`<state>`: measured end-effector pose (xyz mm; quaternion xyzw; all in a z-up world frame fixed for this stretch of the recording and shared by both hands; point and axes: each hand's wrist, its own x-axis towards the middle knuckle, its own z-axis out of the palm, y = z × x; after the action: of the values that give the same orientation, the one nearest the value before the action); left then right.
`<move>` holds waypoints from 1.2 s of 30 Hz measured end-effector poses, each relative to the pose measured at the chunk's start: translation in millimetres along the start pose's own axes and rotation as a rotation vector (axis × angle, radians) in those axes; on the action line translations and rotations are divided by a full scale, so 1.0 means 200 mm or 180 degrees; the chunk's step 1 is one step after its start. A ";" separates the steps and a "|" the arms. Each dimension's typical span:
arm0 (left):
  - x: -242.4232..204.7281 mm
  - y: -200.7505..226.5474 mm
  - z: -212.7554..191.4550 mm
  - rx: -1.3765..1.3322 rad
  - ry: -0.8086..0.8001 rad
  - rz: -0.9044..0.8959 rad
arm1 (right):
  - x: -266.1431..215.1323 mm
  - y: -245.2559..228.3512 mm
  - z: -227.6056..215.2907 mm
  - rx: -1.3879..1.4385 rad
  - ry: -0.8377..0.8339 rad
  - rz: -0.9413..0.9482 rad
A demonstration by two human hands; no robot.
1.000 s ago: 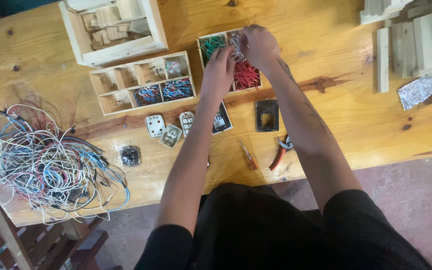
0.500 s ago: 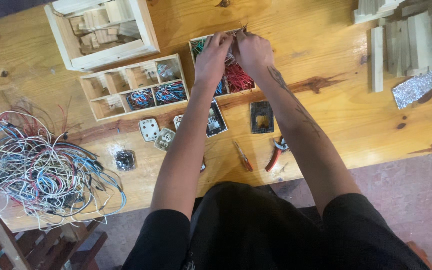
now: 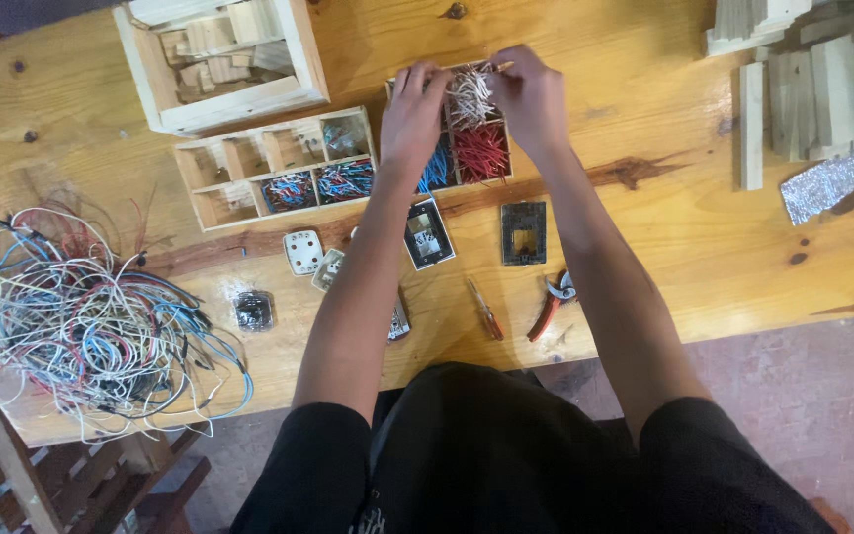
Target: The person wires an electrical component by hand, using a screwdriver to tighten terminals and wire strippers to prepare the wires.
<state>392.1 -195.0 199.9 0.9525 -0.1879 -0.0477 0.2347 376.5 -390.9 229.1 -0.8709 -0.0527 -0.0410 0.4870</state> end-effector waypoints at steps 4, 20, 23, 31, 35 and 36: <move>-0.19 0.22 -0.25 -0.1396 0.0677 -0.0150 | -0.20 -0.42 -0.23 0.0501 -0.0054 -0.0301; -1.52 0.88 -1.03 -0.4446 0.0509 -0.1011 | -1.10 -1.45 -0.44 0.0969 -0.0084 -0.0434; -1.66 0.92 -1.14 -0.4795 0.0335 -0.0979 | -1.20 -1.57 -0.44 0.1082 -0.0013 -0.0636; -1.86 0.87 -1.42 -0.4601 0.0296 -0.0427 | -1.34 -1.87 -0.39 0.0615 -0.0264 -0.1021; -1.91 0.75 -1.46 -0.3424 0.0392 -0.0119 | -1.32 -2.01 -0.37 -0.0005 -0.0904 -0.1273; -1.92 0.73 -1.48 -0.3370 0.0330 -0.0094 | -1.32 -2.05 -0.37 -0.0116 -0.0974 -0.1401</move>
<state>41.4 -42.6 530.4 0.7074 -0.1129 -0.0921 0.6916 59.3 -254.3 580.7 -0.8432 -0.3131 -0.0147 0.4369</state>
